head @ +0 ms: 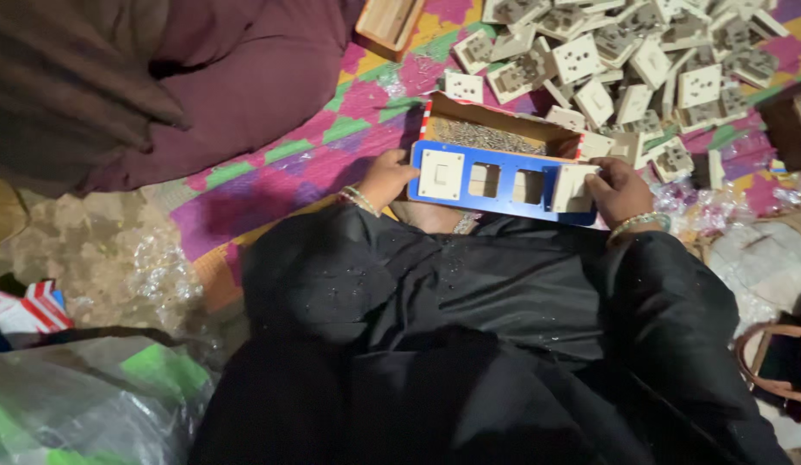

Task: The person places white plastic electrical socket and switch modules into a blue plastic frame. They then use a screwdriver to fasten the modules into the frame with screws from a nearby box.

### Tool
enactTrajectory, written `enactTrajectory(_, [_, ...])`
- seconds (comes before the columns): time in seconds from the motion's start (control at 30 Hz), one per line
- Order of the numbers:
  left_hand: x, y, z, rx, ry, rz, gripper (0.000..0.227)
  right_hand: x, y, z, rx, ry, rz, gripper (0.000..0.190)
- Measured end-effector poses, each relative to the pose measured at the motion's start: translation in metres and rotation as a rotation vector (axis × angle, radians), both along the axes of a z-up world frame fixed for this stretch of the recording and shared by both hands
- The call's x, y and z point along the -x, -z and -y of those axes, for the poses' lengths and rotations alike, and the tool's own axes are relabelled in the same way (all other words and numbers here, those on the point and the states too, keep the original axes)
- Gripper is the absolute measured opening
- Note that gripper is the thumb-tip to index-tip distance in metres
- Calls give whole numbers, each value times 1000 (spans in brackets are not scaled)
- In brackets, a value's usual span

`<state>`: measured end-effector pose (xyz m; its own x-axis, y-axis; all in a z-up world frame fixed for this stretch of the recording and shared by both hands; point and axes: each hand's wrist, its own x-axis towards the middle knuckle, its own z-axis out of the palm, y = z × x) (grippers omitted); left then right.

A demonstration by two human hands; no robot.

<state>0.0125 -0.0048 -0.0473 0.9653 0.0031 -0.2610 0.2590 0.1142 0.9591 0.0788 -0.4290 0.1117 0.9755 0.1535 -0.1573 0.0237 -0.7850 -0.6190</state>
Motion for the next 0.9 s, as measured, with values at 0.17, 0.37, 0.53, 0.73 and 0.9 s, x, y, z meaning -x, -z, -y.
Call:
enactTrajectory(0.17, [-1, 10, 3, -29, -58, -55, 54, 16, -36, -30, 244, -8, 161, 44])
enactTrajectory(0.37, [-6, 12, 0, -88, -74, 0, 57, 38, -63, -99, 234, -380, 423, 57])
enactTrajectory(0.53, [2, -4, -1, 98, 1, -45, 42, 58, -55, -175, 171, -673, 425, 76])
enactTrajectory(0.73, [8, -18, 1, 79, -39, -107, 52, 55, -43, -209, 215, -739, 399, 79])
enactTrajectory(0.9, [5, -22, 1, 25, -59, -95, 61, 50, -37, -213, 219, -783, 398, 80])
